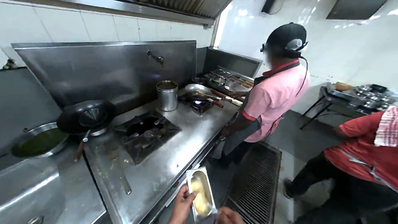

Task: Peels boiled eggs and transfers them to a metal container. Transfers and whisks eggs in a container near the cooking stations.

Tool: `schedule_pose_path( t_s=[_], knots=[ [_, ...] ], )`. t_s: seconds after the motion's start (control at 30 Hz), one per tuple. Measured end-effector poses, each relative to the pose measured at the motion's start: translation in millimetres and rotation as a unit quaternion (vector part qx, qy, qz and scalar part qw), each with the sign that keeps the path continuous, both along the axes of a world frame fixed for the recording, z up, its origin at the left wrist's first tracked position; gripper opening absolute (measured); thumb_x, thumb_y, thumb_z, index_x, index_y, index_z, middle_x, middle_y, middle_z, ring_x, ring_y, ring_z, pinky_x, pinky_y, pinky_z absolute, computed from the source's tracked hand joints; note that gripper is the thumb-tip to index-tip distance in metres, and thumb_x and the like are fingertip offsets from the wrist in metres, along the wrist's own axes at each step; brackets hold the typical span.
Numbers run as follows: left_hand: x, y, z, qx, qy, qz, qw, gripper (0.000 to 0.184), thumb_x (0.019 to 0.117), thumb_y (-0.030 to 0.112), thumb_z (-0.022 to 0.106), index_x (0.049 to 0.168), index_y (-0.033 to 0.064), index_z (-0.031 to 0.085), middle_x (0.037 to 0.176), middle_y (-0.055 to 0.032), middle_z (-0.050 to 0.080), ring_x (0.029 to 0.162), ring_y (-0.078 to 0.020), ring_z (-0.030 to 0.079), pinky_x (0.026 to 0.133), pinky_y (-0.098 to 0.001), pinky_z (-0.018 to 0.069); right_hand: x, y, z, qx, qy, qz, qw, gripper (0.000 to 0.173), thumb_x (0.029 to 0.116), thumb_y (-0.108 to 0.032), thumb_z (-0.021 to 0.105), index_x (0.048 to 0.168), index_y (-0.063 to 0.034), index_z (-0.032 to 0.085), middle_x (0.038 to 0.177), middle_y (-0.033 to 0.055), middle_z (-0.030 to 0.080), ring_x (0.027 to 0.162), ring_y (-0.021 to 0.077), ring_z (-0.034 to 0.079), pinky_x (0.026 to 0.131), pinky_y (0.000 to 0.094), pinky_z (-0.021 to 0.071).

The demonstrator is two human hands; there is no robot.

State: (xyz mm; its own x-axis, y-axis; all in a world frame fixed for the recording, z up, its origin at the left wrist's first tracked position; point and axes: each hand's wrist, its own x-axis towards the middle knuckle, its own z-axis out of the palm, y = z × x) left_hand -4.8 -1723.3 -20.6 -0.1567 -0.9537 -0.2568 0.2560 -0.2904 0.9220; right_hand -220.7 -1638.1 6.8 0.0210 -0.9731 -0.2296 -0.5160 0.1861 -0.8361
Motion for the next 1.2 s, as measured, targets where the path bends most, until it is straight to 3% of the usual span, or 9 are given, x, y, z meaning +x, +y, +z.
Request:
schedule_pose_path(
  t_s=[0.1,0.23,0.3,0.4,0.53,0.73,0.83,0.93,1.2],
  knots=[
    [7.4,-24.7,6.2,-0.001,0.010,-0.006,1.000,0.016,0.0923,0.008,0.070,0.100,0.0011,0.058,0.083,-0.0105,0.065,0.073,-0.0207,0.066,0.065,-0.0376,0.0578,15.9,-20.0,3.6,0.045,0.045,0.022,0.998,0.033,0.1047,-0.026,0.050,0.105,-0.0010,0.072,0.084,0.0145,0.069,0.076,0.0275,0.067,0.074,0.0527,0.0548],
    [20.6,-52.1,5.9,0.005,0.030,0.008,1.000,0.015,0.0940,0.007,0.069,0.102,0.0002,0.058,0.085,-0.0122,0.066,0.074,-0.0216,0.066,0.066,-0.0375,0.0584,21.4,-51.1,1.0,0.020,-0.006,-0.026,0.999,0.028,0.1032,-0.025,0.053,0.099,-0.0047,0.072,0.073,0.0060,0.063,0.062,0.0179,0.058,0.060,0.0418,0.0506],
    [20.6,-65.0,4.7,0.002,0.022,0.011,1.000,0.015,0.0929,0.008,0.070,0.099,0.0011,0.058,0.082,-0.0106,0.065,0.072,-0.0205,0.065,0.065,-0.0364,0.0571,23.2,-68.1,4.5,0.080,0.034,0.027,0.996,0.033,0.1043,-0.028,0.051,0.106,-0.0030,0.072,0.080,0.0123,0.067,0.071,0.0257,0.065,0.069,0.0507,0.0546],
    [24.7,-81.6,-1.5,0.018,0.033,0.033,0.999,0.016,0.0932,0.009,0.070,0.098,0.0004,0.056,0.083,-0.0125,0.063,0.072,-0.0225,0.065,0.063,-0.0381,0.0576,23.3,-90.2,5.6,0.046,-0.005,0.004,0.999,0.028,0.1028,-0.024,0.053,0.100,-0.0049,0.074,0.076,0.0059,0.065,0.065,0.0173,0.060,0.063,0.0415,0.0517],
    [17.5,-106.0,-3.9,0.012,0.013,0.052,0.998,0.014,0.0929,0.008,0.069,0.096,0.0008,0.057,0.081,-0.0116,0.064,0.069,-0.0209,0.064,0.061,-0.0357,0.0557,20.3,-125.4,5.2,0.086,0.042,0.074,0.993,0.033,0.1044,-0.030,0.050,0.103,-0.0050,0.072,0.078,0.0100,0.066,0.068,0.0235,0.063,0.067,0.0486,0.0539],
    [-4.6,-153.4,-4.2,0.011,0.025,0.099,0.995,0.016,0.0929,0.006,0.069,0.098,0.0000,0.056,0.084,-0.0133,0.064,0.073,-0.0233,0.066,0.066,-0.0391,0.0585,-9.2,-198.6,5.9,0.058,0.066,0.139,0.986,0.031,0.1040,-0.026,0.050,0.104,-0.0040,0.072,0.083,0.0132,0.068,0.074,0.0269,0.066,0.071,0.0515,0.0544],
    [-17.6,-179.1,-4.5,0.018,0.032,0.122,0.992,0.017,0.0928,0.007,0.070,0.097,-0.0003,0.055,0.082,-0.0140,0.064,0.071,-0.0235,0.066,0.063,-0.0388,0.0580,-31.6,-234.0,4.5,0.006,0.036,0.127,0.991,0.029,0.1035,-0.024,0.051,0.099,-0.0062,0.074,0.078,0.0075,0.065,0.067,0.0195,0.061,0.063,0.0424,0.0516],
    [-39.2,-199.4,1.5,0.008,0.031,0.140,0.990,0.015,0.0915,0.006,0.070,0.096,0.0007,0.056,0.080,-0.0115,0.064,0.068,-0.0205,0.064,0.060,-0.0355,0.0565,-48.6,-258.2,11.7,0.036,0.099,0.190,0.976,0.031,0.1038,-0.024,0.050,0.103,-0.0024,0.073,0.088,0.0162,0.071,0.082,0.0309,0.070,0.077,0.0550,0.0558],
    [-72.0,-244.1,0.7,-0.007,0.019,0.167,0.986,0.014,0.0924,0.007,0.070,0.097,0.0011,0.058,0.083,-0.0114,0.066,0.072,-0.0205,0.065,0.062,-0.0353,0.0559,-87.2,-311.5,17.3,0.034,0.027,0.203,0.978,0.028,0.1030,-0.022,0.054,0.103,-0.0030,0.074,0.082,0.0109,0.069,0.072,0.0226,0.065,0.070,0.0467,0.0548]
  ],
)
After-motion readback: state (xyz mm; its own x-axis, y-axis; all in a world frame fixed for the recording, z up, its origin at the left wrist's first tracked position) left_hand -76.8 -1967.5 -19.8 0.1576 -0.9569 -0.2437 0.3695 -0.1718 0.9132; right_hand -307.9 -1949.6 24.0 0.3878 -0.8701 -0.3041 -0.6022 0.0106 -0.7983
